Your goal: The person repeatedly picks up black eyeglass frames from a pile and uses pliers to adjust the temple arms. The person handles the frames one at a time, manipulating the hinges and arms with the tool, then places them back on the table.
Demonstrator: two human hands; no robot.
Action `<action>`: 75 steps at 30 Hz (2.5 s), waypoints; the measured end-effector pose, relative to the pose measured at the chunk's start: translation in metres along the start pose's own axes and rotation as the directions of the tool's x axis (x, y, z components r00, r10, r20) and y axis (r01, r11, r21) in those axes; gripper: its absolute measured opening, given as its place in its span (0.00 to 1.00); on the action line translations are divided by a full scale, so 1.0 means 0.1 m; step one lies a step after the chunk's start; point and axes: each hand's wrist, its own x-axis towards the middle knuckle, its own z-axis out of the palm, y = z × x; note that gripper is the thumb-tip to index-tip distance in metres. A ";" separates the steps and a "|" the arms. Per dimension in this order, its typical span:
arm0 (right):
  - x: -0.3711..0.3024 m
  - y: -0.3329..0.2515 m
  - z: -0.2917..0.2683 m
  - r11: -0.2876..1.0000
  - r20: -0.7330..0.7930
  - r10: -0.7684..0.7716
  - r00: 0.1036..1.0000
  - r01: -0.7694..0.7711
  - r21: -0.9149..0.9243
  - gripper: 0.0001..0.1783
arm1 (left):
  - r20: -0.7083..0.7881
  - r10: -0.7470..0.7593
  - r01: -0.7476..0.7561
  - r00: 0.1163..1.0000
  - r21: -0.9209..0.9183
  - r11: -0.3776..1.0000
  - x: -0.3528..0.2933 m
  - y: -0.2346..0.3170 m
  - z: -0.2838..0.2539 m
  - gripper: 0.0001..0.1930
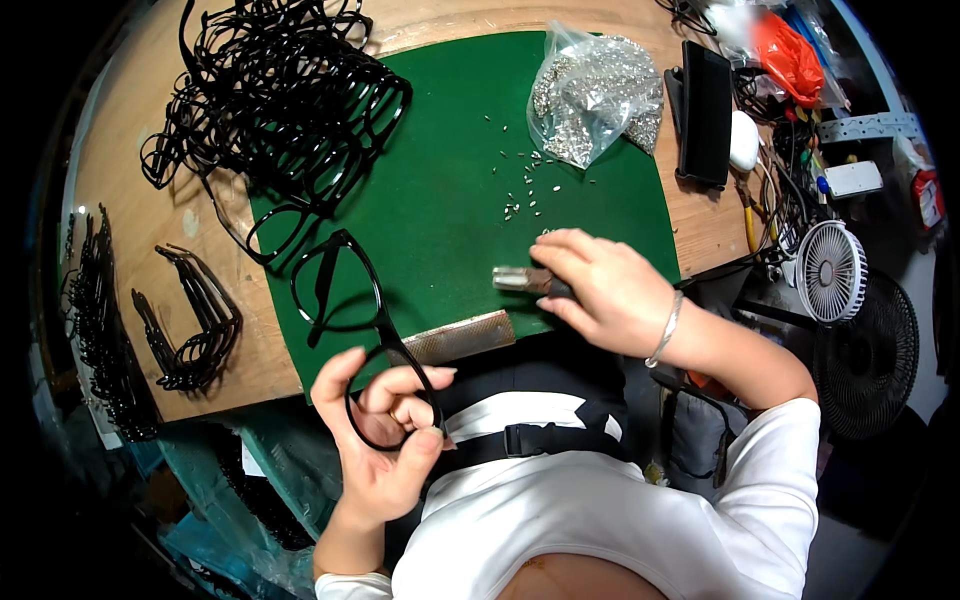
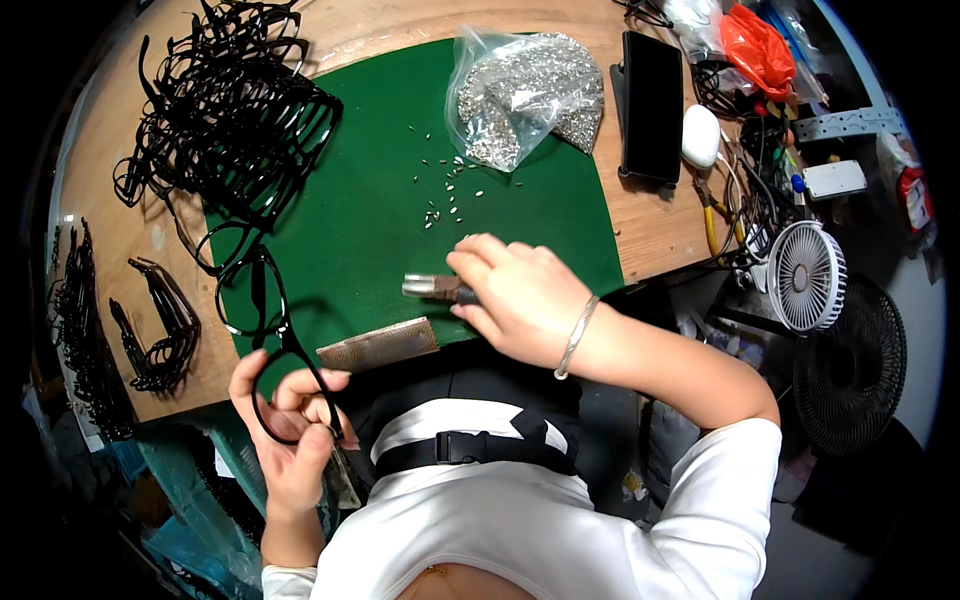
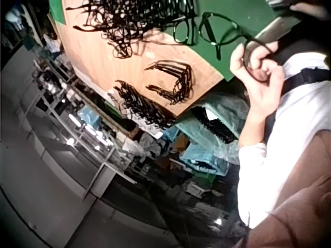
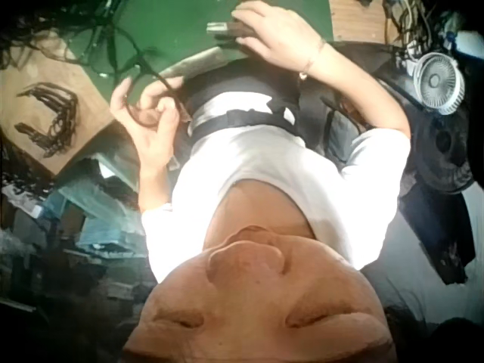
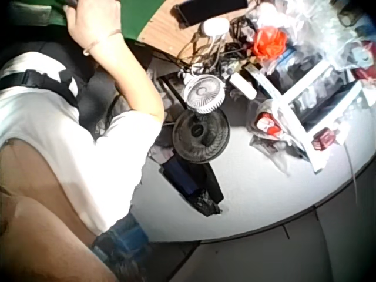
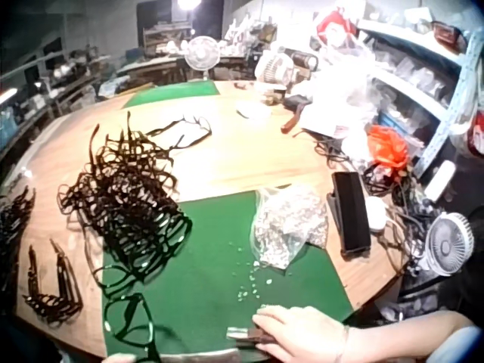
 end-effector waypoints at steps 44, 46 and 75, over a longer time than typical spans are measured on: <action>0.27 -0.56 -0.07 -0.044 0.450 0.222 0.865 -0.452 0.891 0.10 | 0.013 -0.107 0.106 0.994 0.060 0.992 0.13 -0.25 0.38 0.25; 0.27 -0.59 -0.13 -0.137 0.507 0.210 0.836 -0.489 0.862 0.11 | 0.073 -0.211 0.217 0.975 -0.097 0.971 0.17 -0.11 0.34 0.26; 0.22 -0.61 -0.52 0.865 0.576 -0.120 0.809 -0.199 0.460 0.21 | 0.255 -0.393 0.449 0.884 -0.227 0.864 -0.04 0.20 0.05 0.22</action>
